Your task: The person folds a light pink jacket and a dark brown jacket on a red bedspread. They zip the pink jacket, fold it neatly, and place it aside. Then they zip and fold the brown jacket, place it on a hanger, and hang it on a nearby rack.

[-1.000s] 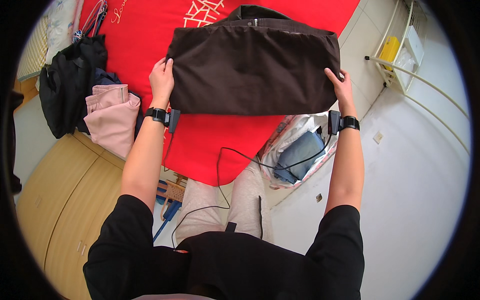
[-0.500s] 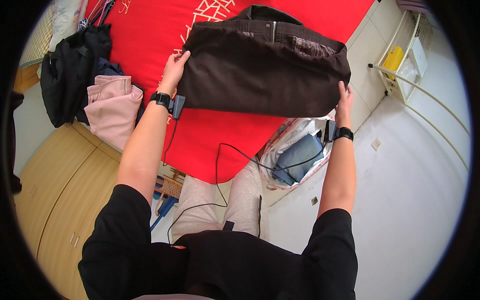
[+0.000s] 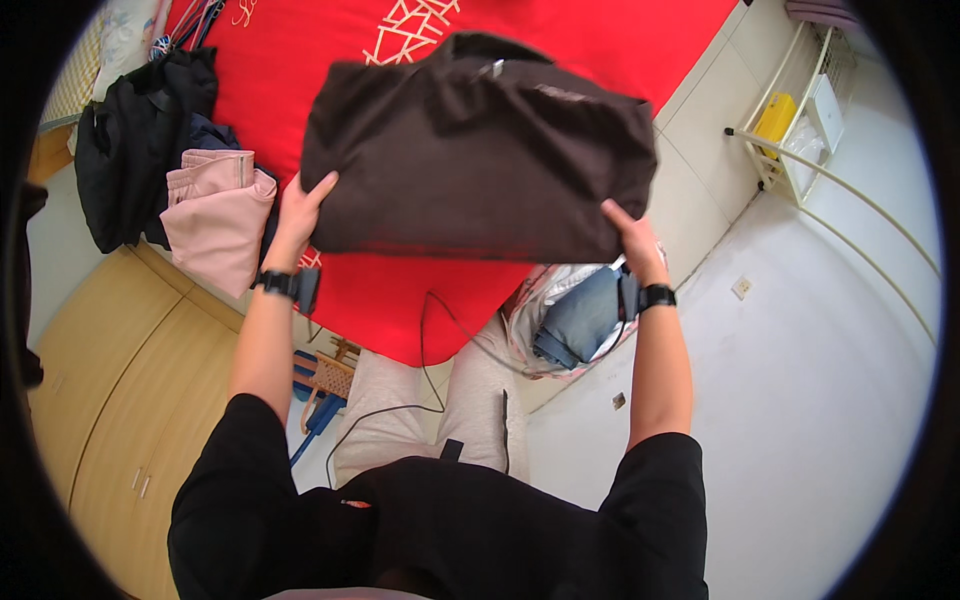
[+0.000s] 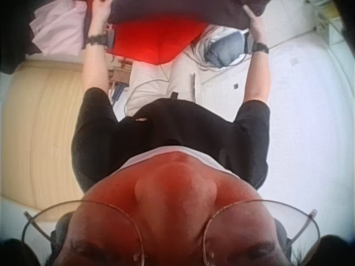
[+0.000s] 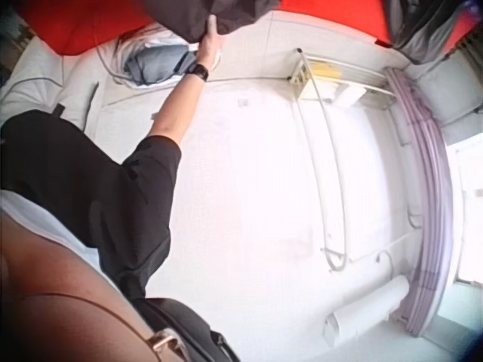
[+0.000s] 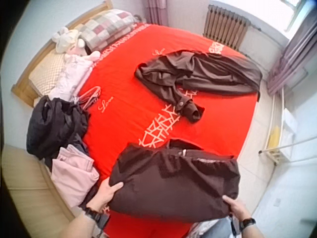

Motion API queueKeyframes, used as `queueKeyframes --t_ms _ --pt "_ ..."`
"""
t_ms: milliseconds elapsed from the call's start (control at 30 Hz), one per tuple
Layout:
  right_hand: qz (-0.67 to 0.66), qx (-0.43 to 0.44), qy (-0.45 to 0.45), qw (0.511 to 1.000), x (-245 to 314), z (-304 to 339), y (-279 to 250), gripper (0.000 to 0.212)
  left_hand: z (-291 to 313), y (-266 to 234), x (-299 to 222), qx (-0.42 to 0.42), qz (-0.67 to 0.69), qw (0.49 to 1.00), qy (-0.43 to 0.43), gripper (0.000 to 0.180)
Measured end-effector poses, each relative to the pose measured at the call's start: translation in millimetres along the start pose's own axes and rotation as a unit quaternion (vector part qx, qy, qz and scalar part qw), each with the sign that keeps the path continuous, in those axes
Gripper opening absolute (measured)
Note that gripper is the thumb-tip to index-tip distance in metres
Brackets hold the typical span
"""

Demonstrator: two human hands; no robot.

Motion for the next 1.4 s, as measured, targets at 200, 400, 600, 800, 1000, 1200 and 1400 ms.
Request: queueKeyframes --t_ms 200,400,600,800,1000,1200,1400 --pt "0.228 0.09 0.04 0.969 -37.3 20.6 60.8 0.075 82.4 -118.0 85.0 -0.037 -0.079 0.978 -0.188 0.054" --pt "0.267 -0.139 -0.268 0.915 57.6 6.1 60.7 0.107 7.3 -106.4 61.4 -0.051 -0.083 0.993 -0.069 0.076" --pt "0.175 -0.066 -0.321 0.928 126.4 -19.1 49.6 0.015 -23.8 -74.8 -53.3 -0.021 -0.104 0.982 0.156 0.03" --pt "0.255 -0.242 -0.233 0.907 120.9 -55.7 27.4 0.025 -62.2 -95.6 -55.1 -0.12 -0.252 0.948 0.152 0.026" --pt "0.439 -0.273 -0.455 0.725 126.0 24.5 145.1 0.084 0.5 2.8 -88.2 -0.155 -0.434 0.813 0.355 0.04" --pt "0.569 -0.136 -0.363 0.725 73.3 25.7 213.2 0.094 67.4 173.1 -17.1 0.159 -0.553 0.768 0.283 0.105" --pt "0.608 -0.174 -0.228 0.741 30.8 -60.2 128.0 0.102 -21.7 120.2 33.4 0.046 -0.603 0.74 0.294 0.107"
Point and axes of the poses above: each hand's wrist, its own z-axis away from the middle knuckle, its own y-axis out of the palm, x = y × z, the point moved 10 cm from there along -z, towards the middle knuckle, and after that the axes turned 4 degrees about z, right-handed, at the moved point
